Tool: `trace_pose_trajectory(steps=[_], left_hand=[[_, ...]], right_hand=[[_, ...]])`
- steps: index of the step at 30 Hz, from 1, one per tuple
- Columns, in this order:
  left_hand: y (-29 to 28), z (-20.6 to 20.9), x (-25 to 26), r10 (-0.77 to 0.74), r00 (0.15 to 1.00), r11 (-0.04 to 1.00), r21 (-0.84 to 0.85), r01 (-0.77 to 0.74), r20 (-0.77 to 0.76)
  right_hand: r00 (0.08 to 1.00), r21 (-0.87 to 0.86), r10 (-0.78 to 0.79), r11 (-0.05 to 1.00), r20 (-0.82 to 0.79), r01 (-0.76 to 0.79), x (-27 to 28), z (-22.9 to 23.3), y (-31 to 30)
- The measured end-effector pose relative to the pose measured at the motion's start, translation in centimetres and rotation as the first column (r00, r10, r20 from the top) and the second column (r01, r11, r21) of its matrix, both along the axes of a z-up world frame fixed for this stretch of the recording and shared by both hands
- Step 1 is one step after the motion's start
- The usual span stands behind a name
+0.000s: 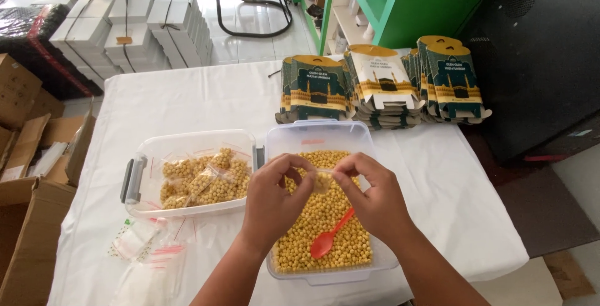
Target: A person is seen packaging small yellow beads into plastic bags and transferring them between containers at a workshop table.
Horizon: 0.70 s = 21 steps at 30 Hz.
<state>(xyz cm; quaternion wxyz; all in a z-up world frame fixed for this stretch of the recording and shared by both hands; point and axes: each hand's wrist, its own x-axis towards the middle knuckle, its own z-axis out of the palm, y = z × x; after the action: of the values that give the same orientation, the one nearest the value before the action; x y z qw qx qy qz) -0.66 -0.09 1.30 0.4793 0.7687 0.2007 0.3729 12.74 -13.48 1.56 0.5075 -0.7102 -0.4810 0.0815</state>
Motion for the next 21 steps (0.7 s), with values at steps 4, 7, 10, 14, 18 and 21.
trace_pose_trajectory(steps=[4, 7, 10, 14, 18, 21], left_hand=[[0.1, 0.3, 0.1, -0.044, 0.999, 0.999, 0.019, 0.044, -0.016], [0.1, 0.4, 0.1, -0.074, 0.997, 0.997, 0.037, 0.074, -0.004], [0.1, 0.2, 0.2, -0.158, 0.987, 0.98, 0.121, 0.158, -0.014], [0.1, -0.1, -0.1, -0.125, 0.99, 0.971, 0.213, 0.108, 0.066], [0.9, -0.9, -0.3, 0.037, 0.982, 0.996, 0.074, -0.051, 0.183], [4.7, -1.0, -3.4, 0.249, 0.964, 0.963, 0.085, -0.256, 0.089]], right_hand=[[1.0, 0.014, 0.011, 1.0, -0.024, -0.011, 0.0, -0.1, -0.1], [0.999, 0.037, 0.027, 0.999, -0.024, -0.026, 0.0, -0.3, 0.0], [0.999, 0.021, 0.052, 0.998, -0.012, -0.051, -0.3, -0.1, 0.3], [0.999, 0.017, 0.006, 1.0, 0.046, -0.007, -0.3, -0.5, 0.2], [0.992, 0.082, -0.123, 0.989, -0.01, 0.123, 0.4, -1.8, -0.1], [0.994, -0.005, -0.106, 0.994, -0.021, 0.106, 0.4, -1.5, -0.2]])
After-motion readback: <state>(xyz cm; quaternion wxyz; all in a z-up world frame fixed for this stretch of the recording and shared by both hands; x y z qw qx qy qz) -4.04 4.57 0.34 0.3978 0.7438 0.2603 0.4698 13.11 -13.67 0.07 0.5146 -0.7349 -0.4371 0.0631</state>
